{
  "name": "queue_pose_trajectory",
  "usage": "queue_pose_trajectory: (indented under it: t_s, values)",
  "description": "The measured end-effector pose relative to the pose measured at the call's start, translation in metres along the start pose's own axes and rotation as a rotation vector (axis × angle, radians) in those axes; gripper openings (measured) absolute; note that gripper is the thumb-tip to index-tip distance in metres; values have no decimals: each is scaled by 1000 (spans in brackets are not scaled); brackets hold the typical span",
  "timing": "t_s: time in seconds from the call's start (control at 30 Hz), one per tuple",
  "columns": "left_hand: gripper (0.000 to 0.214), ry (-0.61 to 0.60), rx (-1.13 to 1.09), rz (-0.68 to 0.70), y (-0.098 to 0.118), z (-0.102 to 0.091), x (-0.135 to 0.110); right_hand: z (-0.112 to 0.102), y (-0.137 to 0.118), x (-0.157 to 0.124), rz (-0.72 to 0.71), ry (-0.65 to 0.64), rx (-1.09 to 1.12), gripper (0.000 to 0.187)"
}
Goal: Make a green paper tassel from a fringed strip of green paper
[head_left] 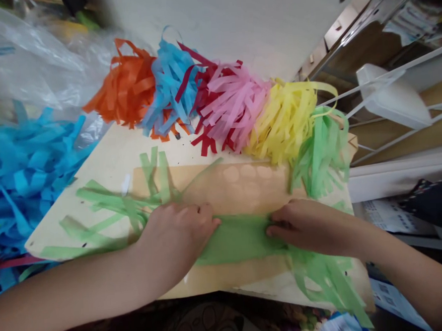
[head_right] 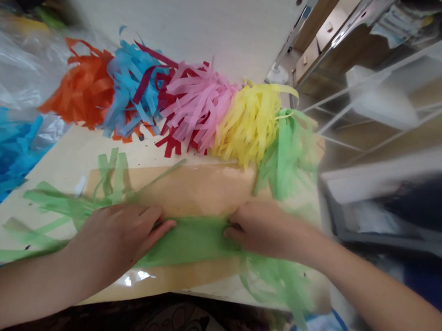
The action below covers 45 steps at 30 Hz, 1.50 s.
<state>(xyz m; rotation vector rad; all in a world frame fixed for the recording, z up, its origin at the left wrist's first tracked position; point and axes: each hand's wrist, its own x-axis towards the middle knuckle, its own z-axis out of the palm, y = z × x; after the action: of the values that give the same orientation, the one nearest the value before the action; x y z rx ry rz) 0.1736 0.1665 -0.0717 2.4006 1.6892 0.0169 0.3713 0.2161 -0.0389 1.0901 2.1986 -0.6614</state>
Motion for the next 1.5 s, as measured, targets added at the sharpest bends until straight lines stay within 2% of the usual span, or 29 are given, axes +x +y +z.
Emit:
queue_pose_trajectory:
  t_s: [0.23, 0.37, 0.47, 0.53, 0.6, 0.73, 0.8, 0.83, 0.97, 1.03, 1.1, 1.2, 1.27, 1.3, 1.4, 1.5]
  values:
    - [29, 22, 43, 3, -2, 4, -1, -3, -4, 0, -19, -20, -33, 27]
    - [27, 180, 166, 55, -1, 1, -1, -2, -5, 3, 8, -2, -138, 27]
    - [12, 346, 270, 222, 2, -3, 0, -4, -13, 3, 57, 32, -257, 26]
    - [17, 421, 301, 372, 4, -5, 1, -6, -23, 1, 110, 72, -321, 22]
    - [20, 440, 317, 452, 5, -4, 2, -3, -38, -5, 120, 150, -380, 20]
    - [15, 361, 316, 434, 10, -2, 1, 21, -68, -17, 57, 511, -454, 37]
    - [16, 318, 313, 427, 11, -2, -2, 42, -77, -18, -9, 671, -394, 45]
    - [17, 304, 310, 419, 11, -3, -4, 52, -78, -17, -41, 712, -346, 50]
    - [21, 264, 274, 348, 8, -8, -12, 86, -67, -17, -50, 737, -199, 75]
    - [22, 255, 265, 320, 9, -11, -14, 95, -58, -19, -3, 738, -181, 81]
    - [21, 302, 291, 296, 16, -10, -15, 100, -53, -23, 51, 749, -179, 82]
    - [23, 419, 305, 405, 38, 2, -19, 103, -53, -25, 88, 778, -188, 82]
    - [30, 447, 275, 549, 50, 18, -24, 104, -55, -25, 98, 790, -192, 83]
    - [34, 453, 268, 563, 52, 27, -28, 105, -55, -25, 101, 794, -194, 84]
    - [43, 462, 274, 496, 44, 47, -39, 108, -54, -25, 105, 803, -204, 89]
    - [40, 508, 300, 450, 29, 50, -48, 110, -53, -28, 90, 807, -218, 91]
